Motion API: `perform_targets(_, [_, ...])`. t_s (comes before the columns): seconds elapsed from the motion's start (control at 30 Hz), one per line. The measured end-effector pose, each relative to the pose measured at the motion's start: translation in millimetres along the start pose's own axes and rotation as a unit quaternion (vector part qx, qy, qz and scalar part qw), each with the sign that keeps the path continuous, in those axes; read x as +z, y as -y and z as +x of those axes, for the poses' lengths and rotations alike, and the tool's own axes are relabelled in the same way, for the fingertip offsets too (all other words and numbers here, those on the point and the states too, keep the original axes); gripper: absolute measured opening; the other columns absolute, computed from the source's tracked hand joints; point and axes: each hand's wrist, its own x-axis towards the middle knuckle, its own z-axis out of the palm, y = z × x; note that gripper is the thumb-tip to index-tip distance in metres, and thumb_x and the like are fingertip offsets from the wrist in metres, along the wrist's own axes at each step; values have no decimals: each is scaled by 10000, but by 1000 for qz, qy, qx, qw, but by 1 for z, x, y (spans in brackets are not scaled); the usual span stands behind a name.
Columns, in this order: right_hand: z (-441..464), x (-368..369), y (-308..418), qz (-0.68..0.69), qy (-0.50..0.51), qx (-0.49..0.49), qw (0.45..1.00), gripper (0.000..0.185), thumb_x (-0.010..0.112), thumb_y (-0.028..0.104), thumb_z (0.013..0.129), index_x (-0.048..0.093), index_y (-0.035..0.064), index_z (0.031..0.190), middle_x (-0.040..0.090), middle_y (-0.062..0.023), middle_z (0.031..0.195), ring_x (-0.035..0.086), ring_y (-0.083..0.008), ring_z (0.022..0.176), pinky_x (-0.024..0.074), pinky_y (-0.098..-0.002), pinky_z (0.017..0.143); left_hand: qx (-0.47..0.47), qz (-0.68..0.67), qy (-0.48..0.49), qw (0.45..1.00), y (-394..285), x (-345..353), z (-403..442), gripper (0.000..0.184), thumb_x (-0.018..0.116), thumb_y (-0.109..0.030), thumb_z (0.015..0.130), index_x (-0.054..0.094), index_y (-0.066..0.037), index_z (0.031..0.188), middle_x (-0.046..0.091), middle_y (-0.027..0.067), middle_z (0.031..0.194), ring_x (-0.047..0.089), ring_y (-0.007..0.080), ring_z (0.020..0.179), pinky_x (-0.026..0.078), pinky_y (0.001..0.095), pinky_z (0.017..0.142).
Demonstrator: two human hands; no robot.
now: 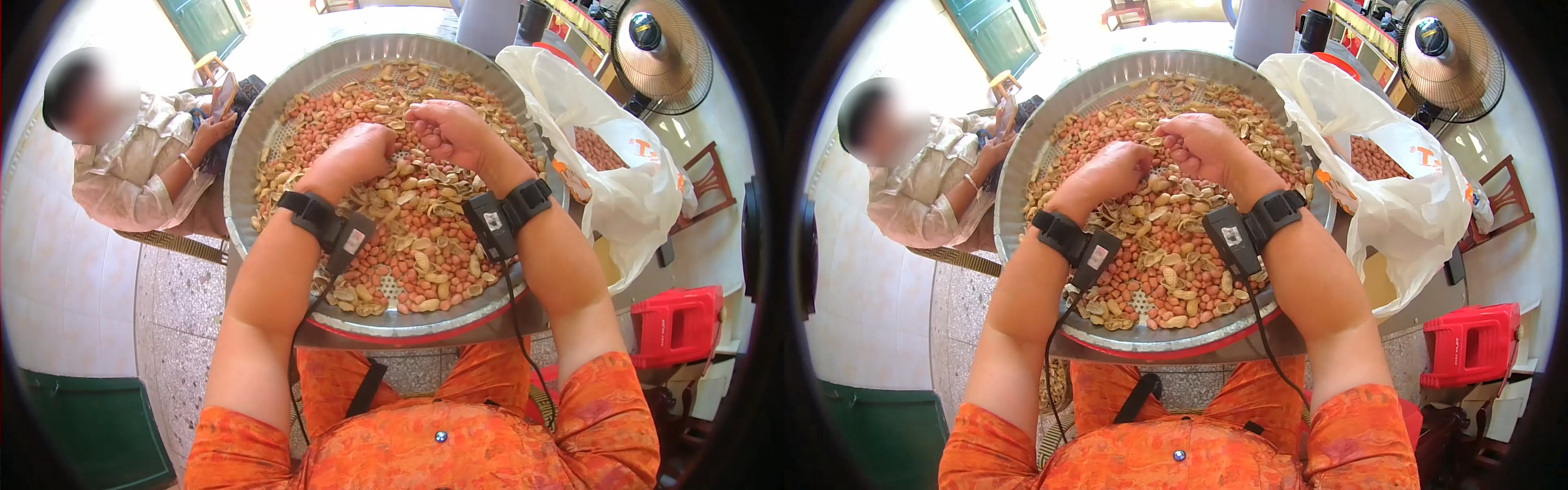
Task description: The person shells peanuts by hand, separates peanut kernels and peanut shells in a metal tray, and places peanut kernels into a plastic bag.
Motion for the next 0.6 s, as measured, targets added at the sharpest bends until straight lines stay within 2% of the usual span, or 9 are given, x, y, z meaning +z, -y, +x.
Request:
perform_targets(0.1, [3,-2,-1,-3,10,-2,1000,111,505,128,850,516,17,854,460,6,649,357,-29,462,249,-155,327,-86,-25,1,996,15,-12,-3,155,526,-4,683,626,-30,799,615,149,814,596,268,797,467,350,703])
perform_targets(0.17, [4,-3,-2,-10,17,-11,1000,103,514,120,844,512,18,850,459,6,648,356,-28,464,250,-154,328,-143,19,-56,988,25,-21,-4,167,556,-16,685,624,-27,838,615,166,834,599,280,806,476,351,702])
perform_targets(0.23, [3,-1,-3,-23,20,11,999,189,491,208,871,519,20,863,462,5,649,356,-29,455,254,-153,329,-135,43,-63,988,32,-23,-2,163,582,-38,691,625,-32,849,619,153,819,608,253,751,481,337,673])
perform_targets(0.3, [1,4,-4,-13,16,36,999,243,469,260,881,512,21,868,468,-4,649,373,-36,451,263,-153,327,-46,-109,-109,987,22,-31,-6,109,607,-51,683,626,-29,788,600,83,721,577,164,690,466,278,644])
perform_targets(0.33, [0,6,-4,-3,12,59,998,297,447,313,891,504,22,873,474,-13,649,391,-42,446,272,-152,325,-46,-109,-109,987,16,-34,-7,109,607,-51,683,626,-29,788,600,83,721,577,164,690,466,278,644])
perform_targets(0.4, [-3,11,-4,10,29,74,997,345,417,352,897,505,19,878,477,-18,651,394,-44,443,273,-151,326,33,-460,-95,882,-2,-41,-12,119,639,-89,686,625,-34,791,582,49,696,547,123,647,460,260,628])
perform_targets(0.53, [-4,11,-4,40,80,82,993,385,396,377,903,509,10,871,477,-25,653,385,-45,442,265,-148,328,-11,-365,-122,923,23,-40,-8,158,654,-118,680,624,-32,809,596,56,726,562,134,650,462,264,637])
perform_targets(0.57, [-5,11,-3,40,81,82,993,385,396,377,903,509,10,871,477,-25,653,385,-45,442,265,-148,328,-83,-207,-60,973,26,-42,-10,195,666,-140,666,622,-28,820,604,69,747,575,151,676,465,272,647])
perform_targets(0.6, [-7,12,-1,52,79,77,993,353,417,346,900,511,9,861,477,-24,652,377,-45,443,261,-149,328,-152,-42,3,987,28,-44,-11,233,678,-162,653,619,-24,831,613,83,768,587,167,702,467,280,657])
